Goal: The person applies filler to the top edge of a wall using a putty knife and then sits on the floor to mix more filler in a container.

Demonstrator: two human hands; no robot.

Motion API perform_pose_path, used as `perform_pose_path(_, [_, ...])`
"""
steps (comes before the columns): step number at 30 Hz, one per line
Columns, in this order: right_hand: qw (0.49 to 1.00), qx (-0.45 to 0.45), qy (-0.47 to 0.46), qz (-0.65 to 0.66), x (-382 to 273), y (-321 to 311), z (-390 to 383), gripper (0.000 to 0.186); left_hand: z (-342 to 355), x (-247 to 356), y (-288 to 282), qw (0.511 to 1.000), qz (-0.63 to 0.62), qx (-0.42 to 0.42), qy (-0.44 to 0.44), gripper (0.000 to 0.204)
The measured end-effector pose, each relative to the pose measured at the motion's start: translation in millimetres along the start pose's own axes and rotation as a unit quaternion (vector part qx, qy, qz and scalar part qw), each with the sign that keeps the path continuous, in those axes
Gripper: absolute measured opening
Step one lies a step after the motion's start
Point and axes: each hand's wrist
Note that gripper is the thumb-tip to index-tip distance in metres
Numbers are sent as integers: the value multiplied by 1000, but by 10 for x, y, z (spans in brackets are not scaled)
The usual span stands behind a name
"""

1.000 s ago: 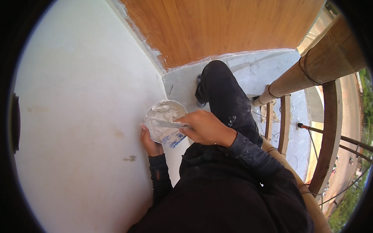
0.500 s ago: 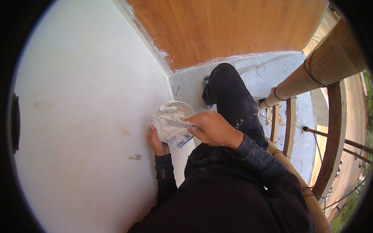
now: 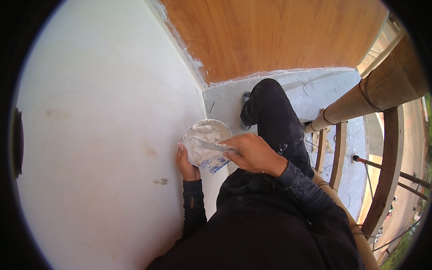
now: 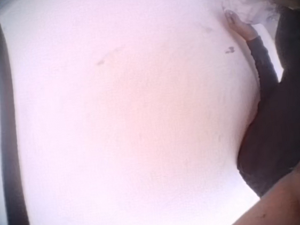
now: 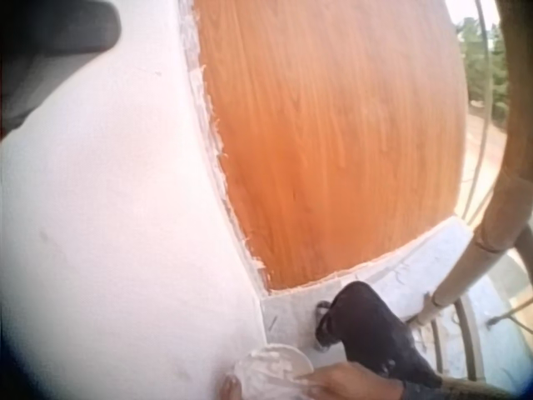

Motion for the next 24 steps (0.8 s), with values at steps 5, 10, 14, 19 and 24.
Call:
perform_pose_path(5, [1000, -11, 22, 4, 44, 34, -10, 27, 0, -28, -14, 1000, 20, 1, 4, 49])
perform_pose_path(10, [1000, -11, 26, 4, 8, 21, -1, 27, -3, -16, 8, 999, 36, 6, 10, 50])
perform_pose_path(14, [999, -10, 31, 12, 43, 33, -3, 27, 5, -14, -2, 1000, 21, 7, 1, 50])
perform_pose_path(19, [998, -19, 55, 21, 23, 29, 15, 28, 17, -39, -22, 1000, 8, 10, 3, 52])
perform_pose_path(24, [997, -20, 63, 25, 11, 51, 13, 28, 14, -32, -64, 1000, 10, 12, -2, 52])
Point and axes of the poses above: each hand's wrist, its own z-axis towards the middle knuckle, its own y-axis out of the palm, x = y × z, and after that the axes turned 3 degrees about z, right-handed
